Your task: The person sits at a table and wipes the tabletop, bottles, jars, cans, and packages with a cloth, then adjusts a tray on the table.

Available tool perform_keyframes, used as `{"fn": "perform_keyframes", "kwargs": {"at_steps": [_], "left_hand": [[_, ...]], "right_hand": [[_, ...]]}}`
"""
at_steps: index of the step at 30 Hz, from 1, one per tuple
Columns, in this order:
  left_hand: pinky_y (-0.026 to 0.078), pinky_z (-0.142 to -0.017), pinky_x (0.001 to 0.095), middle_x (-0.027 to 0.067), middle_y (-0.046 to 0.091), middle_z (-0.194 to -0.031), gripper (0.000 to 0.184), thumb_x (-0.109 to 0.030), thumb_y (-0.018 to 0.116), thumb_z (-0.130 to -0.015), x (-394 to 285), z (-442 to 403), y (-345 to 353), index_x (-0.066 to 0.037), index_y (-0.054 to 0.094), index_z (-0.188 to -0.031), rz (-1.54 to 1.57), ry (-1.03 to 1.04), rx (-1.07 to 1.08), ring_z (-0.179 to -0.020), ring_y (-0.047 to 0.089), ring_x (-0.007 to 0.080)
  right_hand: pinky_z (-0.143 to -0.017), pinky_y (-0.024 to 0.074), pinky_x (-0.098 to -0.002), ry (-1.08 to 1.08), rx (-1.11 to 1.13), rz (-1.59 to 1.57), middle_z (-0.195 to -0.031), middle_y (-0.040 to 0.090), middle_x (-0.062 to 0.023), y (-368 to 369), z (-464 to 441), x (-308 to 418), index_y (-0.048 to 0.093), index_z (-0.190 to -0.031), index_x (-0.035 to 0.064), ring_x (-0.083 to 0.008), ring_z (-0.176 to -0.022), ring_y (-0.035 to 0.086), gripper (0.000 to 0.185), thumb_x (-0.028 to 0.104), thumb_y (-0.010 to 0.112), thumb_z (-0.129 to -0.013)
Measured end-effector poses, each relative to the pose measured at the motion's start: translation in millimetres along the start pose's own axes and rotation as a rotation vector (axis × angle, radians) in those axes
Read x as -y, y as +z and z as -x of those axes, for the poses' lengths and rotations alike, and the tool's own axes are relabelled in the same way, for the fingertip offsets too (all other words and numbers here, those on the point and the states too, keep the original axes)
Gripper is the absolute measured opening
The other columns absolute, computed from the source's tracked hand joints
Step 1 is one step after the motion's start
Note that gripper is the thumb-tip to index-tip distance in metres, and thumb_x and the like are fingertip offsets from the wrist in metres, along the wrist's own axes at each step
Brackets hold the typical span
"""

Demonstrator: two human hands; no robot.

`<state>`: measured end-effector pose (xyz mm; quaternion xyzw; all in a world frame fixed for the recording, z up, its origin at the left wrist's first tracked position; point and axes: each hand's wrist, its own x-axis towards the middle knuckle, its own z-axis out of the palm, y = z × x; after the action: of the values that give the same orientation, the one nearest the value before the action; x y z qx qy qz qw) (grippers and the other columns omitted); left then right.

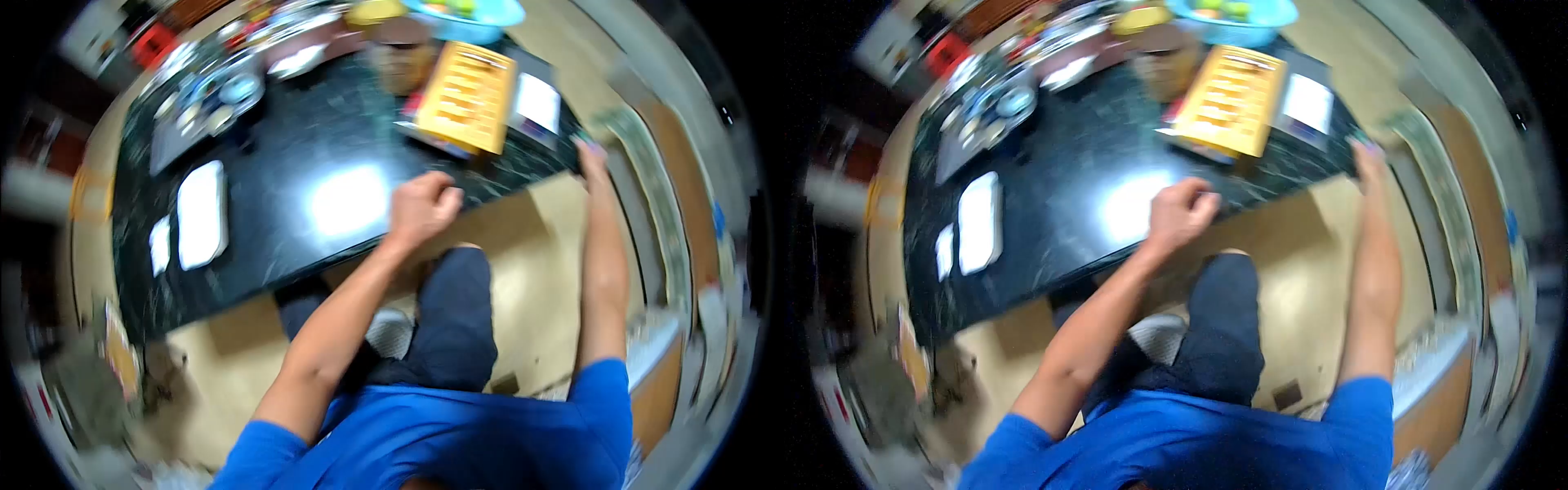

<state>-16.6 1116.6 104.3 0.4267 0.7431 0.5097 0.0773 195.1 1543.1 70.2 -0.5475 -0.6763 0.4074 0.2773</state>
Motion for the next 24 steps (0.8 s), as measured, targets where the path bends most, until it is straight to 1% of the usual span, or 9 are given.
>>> {"fn": "perform_keyframes", "kwargs": {"at_steps": [2,4,7,11,13,15,18,23,24], "left_hand": [[0.057,-0.07,0.0414,0.0162,0.072,-0.084,0.024,-0.027,0.069,-0.084,-2.4,0.7,-5.8,-0.005,0.072,-0.092,-0.007,0.043,-0.029,-0.075,0.072,0.0303],[0.055,-0.067,0.0418,0.013,0.071,-0.079,0.024,-0.028,0.069,-0.081,-2.7,3.8,-8.4,-0.006,0.071,-0.088,-0.033,0.071,-0.051,-0.074,0.07,0.031],[0.055,-0.067,0.0442,0.0113,0.068,-0.073,0.023,-0.03,0.068,-0.08,0.7,6.3,-3.3,-0.008,0.069,-0.083,-0.08,0.122,-0.082,-0.072,0.069,0.0309],[0.055,-0.067,0.0457,0.0117,0.069,-0.074,0.024,-0.031,0.069,-0.076,1.5,9.1,-2.3,-0.007,0.068,-0.081,-0.087,0.104,-0.094,-0.073,0.069,0.0334],[0.055,-0.067,0.0456,0.0122,0.07,-0.075,0.024,-0.03,0.069,-0.076,4.4,8.8,2.2,-0.007,0.069,-0.08,-0.093,0.108,-0.116,-0.073,0.069,0.0335],[0.056,-0.067,0.0452,0.0124,0.07,-0.075,0.023,-0.029,0.069,-0.076,3.2,8.8,-0.8,-0.006,0.069,-0.08,-0.078,0.107,-0.132,-0.073,0.07,0.0332],[0.057,-0.068,0.0443,0.0127,0.071,-0.075,0.023,-0.029,0.068,-0.076,1.8,8.9,-6.5,-0.007,0.071,-0.08,-0.029,0.069,-0.129,-0.072,0.071,0.0322],[0.057,-0.067,0.0385,0.0144,0.072,-0.076,0.023,-0.025,0.072,-0.077,5.1,14.7,-13.6,-0.005,0.073,-0.088,0.31,-0.057,-0.162,-0.071,0.073,0.0279],[0.055,-0.066,0.0342,0.013,0.072,-0.076,0.023,-0.022,0.073,-0.08,1.9,23.9,-15.9,-0.002,0.073,-0.091,0.385,-0.12,-0.178,-0.07,0.071,0.0207]], "right_hand": [[-0.06,0.053,-0.0363,0.003,0.072,-0.125,-0.091,0.07,-0.0083,3.9,5.2,4.2,0.071,-0.111,0.0027,-0.0215,-0.076,0.067,0.044,0.039,0.073,-0.086],[-0.059,0.0559,-0.0416,-0.008,0.038,-0.281,-0.101,0.071,-0.0123,17.0,-0.7,-14.6,0.068,-0.12,0.0031,-0.0226,-0.079,0.068,0.043,0.036,0.066,-0.091],[-0.05,0.0579,-0.0435,-0.005,-0.14,-0.199,-0.101,0.069,-0.016,41.0,35.4,-11.3,0.065,-0.113,-0.0013,-0.0267,-0.072,0.068,0.035,0.028,0.053,-0.097],[-0.055,0.0558,-0.0421,0.067,-0.089,-0.282,-0.106,0.067,-0.0168,76.6,96.6,7.4,0.059,-0.117,-0.0046,-0.0268,-0.076,0.068,0.04,0.029,0.053,-0.096],[-0.041,0.05,-0.0375,0.047,-0.274,-0.202,-0.09,0.063,-0.0122,100.4,118.7,12.2,0.06,-0.1,0.0024,-0.0218,-0.056,0.061,0.02,0.021,0.054,-0.094],[-0.041,0.0512,-0.0381,-0.071,-0.287,-0.125,-0.091,0.063,-0.0134,120.3,95.0,-37.6,0.059,-0.101,0.0002,-0.0221,-0.054,0.059,0.022,0.021,0.055,-0.095],[-0.05,0.0543,-0.0387,0.018,-0.09,-0.196,-0.093,0.062,-0.0123,140.0,168.6,0.5,0.057,-0.109,-0.0003,-0.022,-0.065,0.062,0.023,0.021,0.055,-0.099],[-0.059,0.0572,-0.0406,-0.101,0.114,-0.411,-0.098,0.064,-0.0111,165.2,216.1,5.1,0.057,-0.119,0.0015,-0.0244,-0.074,0.067,0.023,0.015,0.049,-0.103],[-0.065,0.058,-0.0405,0.003,0.215,-0.465,-0.1,0.065,-0.0111,165.7,228.3,12.5,0.057,-0.122,0.0013,-0.0247,-0.078,0.068,0.025,0.013,0.046,-0.104]]}}
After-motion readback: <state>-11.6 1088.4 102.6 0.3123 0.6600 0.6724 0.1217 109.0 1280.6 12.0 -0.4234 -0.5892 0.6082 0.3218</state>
